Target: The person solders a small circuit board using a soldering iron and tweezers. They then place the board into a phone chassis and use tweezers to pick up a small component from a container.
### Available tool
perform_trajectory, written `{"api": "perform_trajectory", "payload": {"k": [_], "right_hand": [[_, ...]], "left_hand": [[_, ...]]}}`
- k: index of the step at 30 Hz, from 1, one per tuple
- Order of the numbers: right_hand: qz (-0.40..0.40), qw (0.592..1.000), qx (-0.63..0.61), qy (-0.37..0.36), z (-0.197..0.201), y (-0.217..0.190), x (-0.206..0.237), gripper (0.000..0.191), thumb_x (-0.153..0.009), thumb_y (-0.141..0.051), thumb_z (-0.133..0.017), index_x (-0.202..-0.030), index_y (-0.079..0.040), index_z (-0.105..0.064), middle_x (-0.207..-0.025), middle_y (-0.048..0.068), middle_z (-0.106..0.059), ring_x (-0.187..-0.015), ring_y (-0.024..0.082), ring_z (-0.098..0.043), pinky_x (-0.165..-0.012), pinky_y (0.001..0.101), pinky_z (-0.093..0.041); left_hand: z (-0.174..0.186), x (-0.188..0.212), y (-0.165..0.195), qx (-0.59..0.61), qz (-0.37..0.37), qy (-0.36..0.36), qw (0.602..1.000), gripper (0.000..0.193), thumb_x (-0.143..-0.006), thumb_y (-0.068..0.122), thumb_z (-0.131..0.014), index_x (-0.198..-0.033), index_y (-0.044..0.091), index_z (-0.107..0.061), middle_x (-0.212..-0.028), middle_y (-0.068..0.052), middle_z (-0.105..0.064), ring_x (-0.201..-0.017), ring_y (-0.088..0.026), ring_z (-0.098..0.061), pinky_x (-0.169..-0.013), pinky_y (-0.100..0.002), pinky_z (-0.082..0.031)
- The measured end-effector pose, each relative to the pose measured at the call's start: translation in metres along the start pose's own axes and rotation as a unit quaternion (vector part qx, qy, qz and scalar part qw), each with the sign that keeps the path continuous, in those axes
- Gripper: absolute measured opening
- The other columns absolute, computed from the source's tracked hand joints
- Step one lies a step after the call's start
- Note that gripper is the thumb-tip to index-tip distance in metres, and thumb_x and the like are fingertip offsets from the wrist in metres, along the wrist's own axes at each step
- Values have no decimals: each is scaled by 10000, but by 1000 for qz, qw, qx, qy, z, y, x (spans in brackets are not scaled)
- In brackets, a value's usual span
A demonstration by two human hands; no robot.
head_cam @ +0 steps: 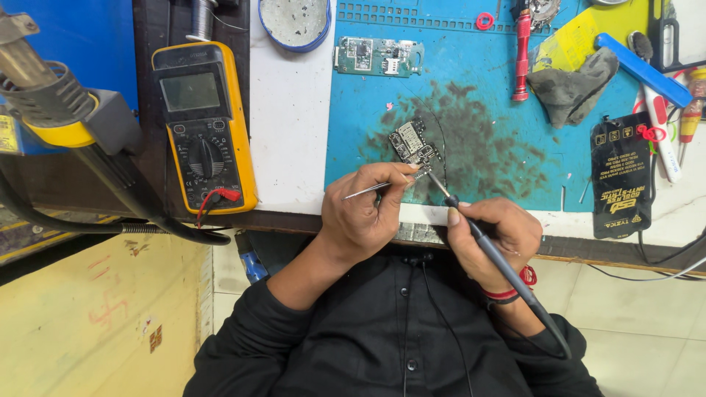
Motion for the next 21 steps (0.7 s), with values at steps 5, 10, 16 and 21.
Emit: {"api": "perform_trajectory", "payload": {"k": [5, 10, 16, 21], "right_hand": [[21, 1000, 8, -13, -1, -4, -2, 137, -869, 5, -782, -955, -4, -677, -815, 81, -690, -669, 133, -643, -575, 226, -469], [7, 1000, 8, -11, -1, -2, -2, 143, -856, 7, -793, -930, -4, -671, -789, 75, -678, -641, 123, -629, -558, 225, -459], [11, 1000, 8, -12, -1, -3, -3, 145, -857, 2, -794, -935, -6, -672, -796, 79, -680, -645, 131, -627, -558, 232, -453], [45, 998, 16, -28, -3, -10, -6, 149, -846, 0, -800, -915, -14, -669, -781, 82, -682, -646, 154, -628, -563, 250, -451]], "left_hand": [[0, 1, -1, 6, 3, -1, 1000, 167, -1001, 12, -701, -1065, 44, -550, -1050, -103, -768, -916, -209, -791, -763, -282, -640], [0, 0, -1, 2, 3, 1, 1000, 173, -999, 19, -708, -1061, 43, -549, -1036, -102, -768, -911, -207, -790, -745, -273, -639], [-1, 0, -2, 6, 5, -3, 1000, 168, -1005, 21, -700, -1066, 41, -545, -1043, -107, -766, -917, -206, -790, -754, -272, -639], [-1, 0, -2, 7, 3, -2, 1000, 165, -1007, 21, -698, -1066, 42, -545, -1041, -108, -765, -916, -208, -791, -754, -273, -641]]}}
Point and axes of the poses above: each hand's wrist, its own x-axis away from the middle knuckle, its own z-axis out of the back of the hand, y = z × x, the point moved 9 cm from there along -x, towards the middle knuckle
